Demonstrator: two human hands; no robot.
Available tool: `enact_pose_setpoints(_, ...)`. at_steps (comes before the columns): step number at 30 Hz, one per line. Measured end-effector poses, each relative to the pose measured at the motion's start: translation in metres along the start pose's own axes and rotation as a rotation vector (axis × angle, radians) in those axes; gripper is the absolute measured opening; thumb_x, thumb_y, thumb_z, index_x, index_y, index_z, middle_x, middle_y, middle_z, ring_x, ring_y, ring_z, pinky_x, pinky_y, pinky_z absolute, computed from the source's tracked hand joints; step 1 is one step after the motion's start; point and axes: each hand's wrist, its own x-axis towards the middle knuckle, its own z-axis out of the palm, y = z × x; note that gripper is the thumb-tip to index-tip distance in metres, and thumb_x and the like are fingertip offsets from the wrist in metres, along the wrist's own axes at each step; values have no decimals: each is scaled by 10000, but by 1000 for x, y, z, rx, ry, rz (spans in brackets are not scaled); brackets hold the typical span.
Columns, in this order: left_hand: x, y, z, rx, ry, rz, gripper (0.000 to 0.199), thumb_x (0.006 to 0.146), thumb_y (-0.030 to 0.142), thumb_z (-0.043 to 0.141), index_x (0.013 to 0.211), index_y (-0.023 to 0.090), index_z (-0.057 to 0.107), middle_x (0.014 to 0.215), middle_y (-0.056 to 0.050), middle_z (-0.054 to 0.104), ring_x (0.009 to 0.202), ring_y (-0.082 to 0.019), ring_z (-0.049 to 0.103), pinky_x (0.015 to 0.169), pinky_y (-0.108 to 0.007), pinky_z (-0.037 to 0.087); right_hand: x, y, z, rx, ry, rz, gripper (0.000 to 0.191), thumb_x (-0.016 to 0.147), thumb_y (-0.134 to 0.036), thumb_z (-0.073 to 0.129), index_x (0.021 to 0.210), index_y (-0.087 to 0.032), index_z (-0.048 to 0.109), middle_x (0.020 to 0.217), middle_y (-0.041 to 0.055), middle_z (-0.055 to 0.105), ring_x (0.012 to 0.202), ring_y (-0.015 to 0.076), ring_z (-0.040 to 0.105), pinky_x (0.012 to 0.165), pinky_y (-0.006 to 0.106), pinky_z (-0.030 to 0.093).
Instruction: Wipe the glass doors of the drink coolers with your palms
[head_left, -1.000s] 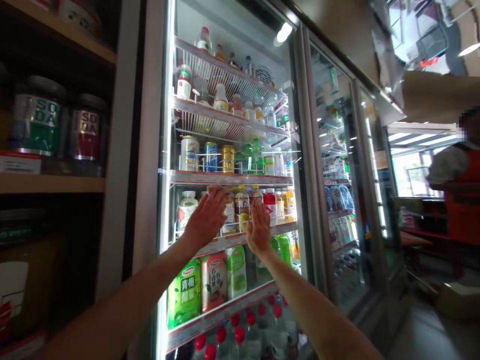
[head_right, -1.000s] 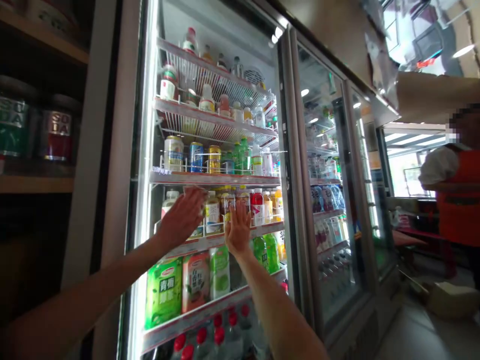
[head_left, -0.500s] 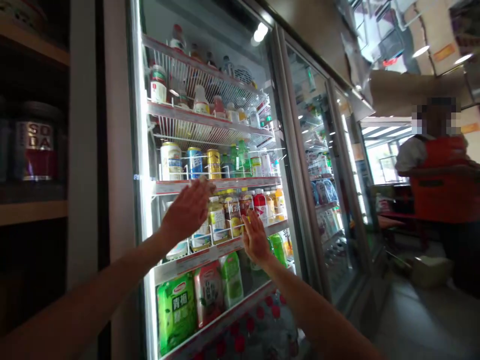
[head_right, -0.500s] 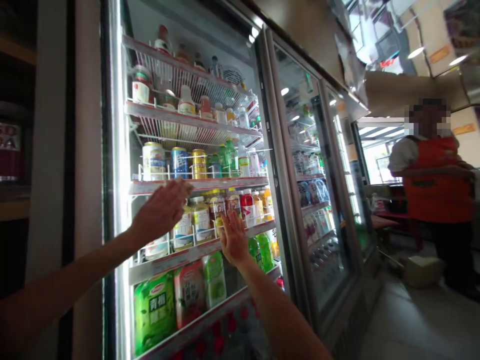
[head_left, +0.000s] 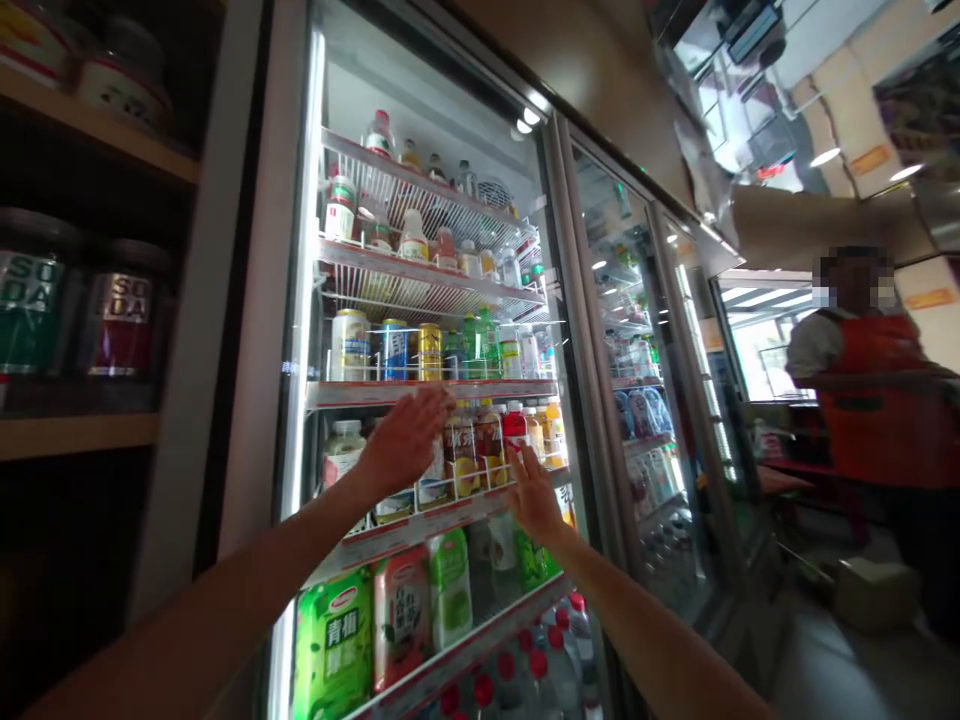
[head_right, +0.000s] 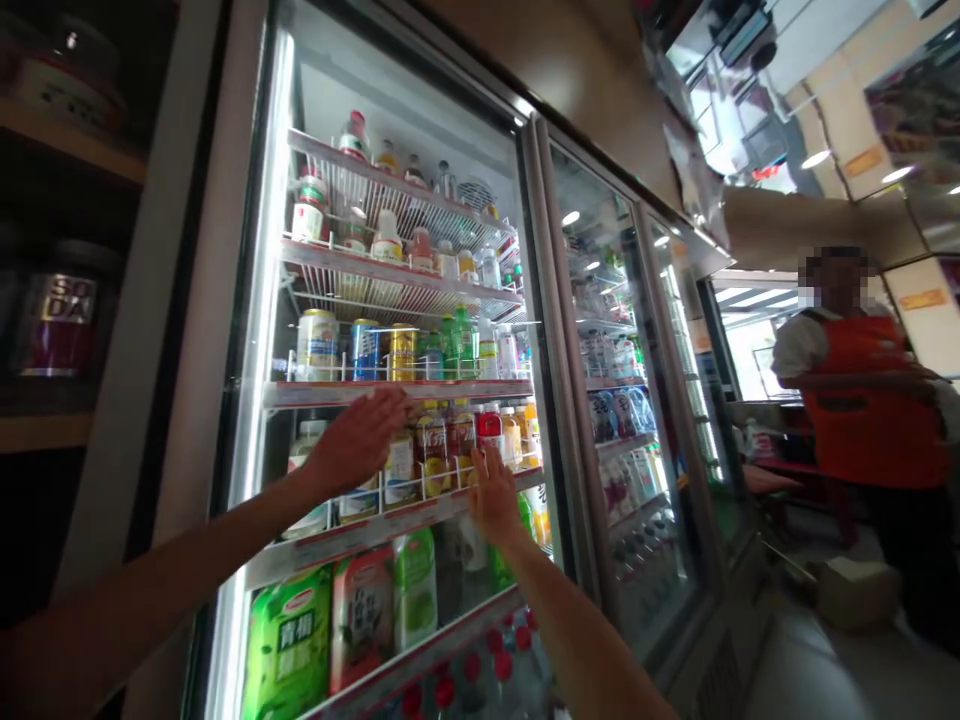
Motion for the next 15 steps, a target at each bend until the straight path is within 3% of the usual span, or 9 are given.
enact_pose_setpoints(2,2,3,1,-16,-104,154,580,794,189,426,1370,252,398,1477,-17,365,1388,-191,269,1137,-396,201,0,3,-5,21,-44,-29,684,749,-72,442,1421,-162,351,1510,129,288,1395,280,255,1051,490,365)
enact_pose_setpoints(4,15,-15,-10,18,-141,166,567,804,225,424,1368,273,395,1474,-5,371,1378,-185,292,1138,-414,187,1,5,-11,26,-101,-33,693,748,-70,433,1427,-175,341,1517,117,276,1395,275,253,1055,495,354)
enact_pose_setpoints(7,45,-52,-31,114,-9,-129,555,838,239,350,1387,153,359,1475,-108,357,1387,-249,266,1120,-511,170,2,7,-16,21,-167,-34,687,752,-67,429,1427,-163,342,1525,118,254,1402,270,237,1072,484,332)
enact_pose_setpoints(9,58,-59,-34,143,74,-293,560,838,237,331,1375,81,362,1470,-165,343,1386,-293,256,1106,-533,182,2,8,-17,21,-189,-41,684,751,-63,432,1425,-148,347,1528,124,244,1408,268,221,1080,473,325)
enact_pose_setpoints(11,60,-44,-24,132,73,-302,559,827,239,348,1365,91,385,1475,-152,341,1379,-297,271,1104,-513,205,2,10,-18,26,-195,-55,678,750,-58,432,1419,-144,358,1523,130,255,1407,264,226,1084,471,322)
enact_pose_setpoints(15,36,19,14,7,-61,15,576,809,260,420,1381,196,383,1480,-70,351,1378,-232,291,1125,-444,194,0,12,-24,40,-206,-98,662,750,-43,423,1404,-139,381,1496,140,316,1389,251,274,1086,476,317)
